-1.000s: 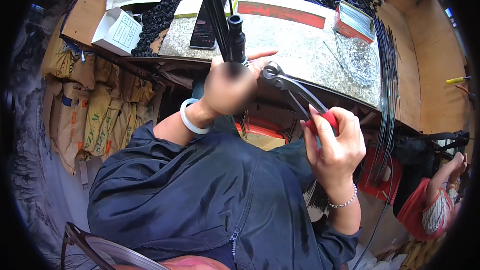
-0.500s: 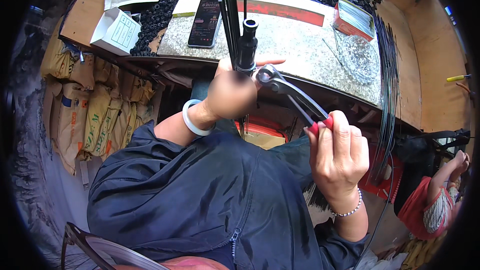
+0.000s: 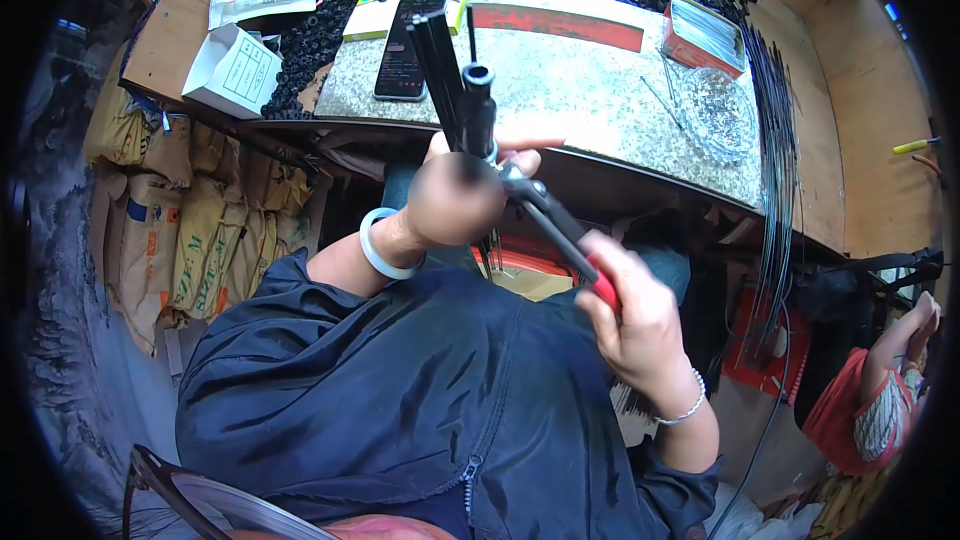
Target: Assembling small black plastic nozzles or connectors onto thin black tubes using pliers to secure them.
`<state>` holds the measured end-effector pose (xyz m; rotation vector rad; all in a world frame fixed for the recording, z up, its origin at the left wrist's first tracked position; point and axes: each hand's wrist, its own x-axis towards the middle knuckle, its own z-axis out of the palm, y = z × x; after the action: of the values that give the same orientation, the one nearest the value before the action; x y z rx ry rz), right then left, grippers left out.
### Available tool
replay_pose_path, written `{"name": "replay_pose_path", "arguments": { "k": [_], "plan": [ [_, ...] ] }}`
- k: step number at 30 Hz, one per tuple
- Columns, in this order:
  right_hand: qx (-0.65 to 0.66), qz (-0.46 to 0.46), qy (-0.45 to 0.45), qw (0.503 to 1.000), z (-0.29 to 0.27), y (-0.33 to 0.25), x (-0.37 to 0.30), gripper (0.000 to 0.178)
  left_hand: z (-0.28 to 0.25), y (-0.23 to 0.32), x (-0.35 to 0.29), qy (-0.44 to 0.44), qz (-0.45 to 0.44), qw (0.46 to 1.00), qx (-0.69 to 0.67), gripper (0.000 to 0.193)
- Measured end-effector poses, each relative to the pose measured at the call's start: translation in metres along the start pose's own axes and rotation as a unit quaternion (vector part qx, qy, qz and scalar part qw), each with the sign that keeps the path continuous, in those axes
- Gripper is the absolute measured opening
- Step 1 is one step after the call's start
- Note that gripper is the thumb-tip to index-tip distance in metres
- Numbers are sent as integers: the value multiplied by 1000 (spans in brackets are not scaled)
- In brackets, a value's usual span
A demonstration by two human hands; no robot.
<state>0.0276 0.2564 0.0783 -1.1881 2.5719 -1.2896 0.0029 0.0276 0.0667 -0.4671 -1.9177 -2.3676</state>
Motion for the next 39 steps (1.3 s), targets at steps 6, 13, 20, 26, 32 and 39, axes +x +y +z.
{"name": "replay_pose_path", "arguments": {
  "k": [6, 13, 20, 26, 32, 39],
  "plan": [
    [260, 223, -168, 924, 0, -9, 4, 57, 1, -2, 5, -11, 35, 995, 96, 23],
    [487, 318, -251, 774, -5, -8, 2, 47, 6, 1, 5, -15, 2, 999, 46, 23],
    [143, 120, -84, 979, 13, -2, 5, 62, 5, -5, 7, 27, -39, 998, 35, 23],
    [169, 130, -81, 974, 9, 0, 10, 43, 2, -10, 7, 32, 16, 993, 114, 26],
    [311, 284, -107, 901, 13, 4, 2, 35, 4, -12, 3, 10, -15, 997, 81, 25],
    [142, 213, 71, 964, 21, 32, 11, 15, 7, -12, 10, 44, 7, 993, 109, 20]
  ]
}}
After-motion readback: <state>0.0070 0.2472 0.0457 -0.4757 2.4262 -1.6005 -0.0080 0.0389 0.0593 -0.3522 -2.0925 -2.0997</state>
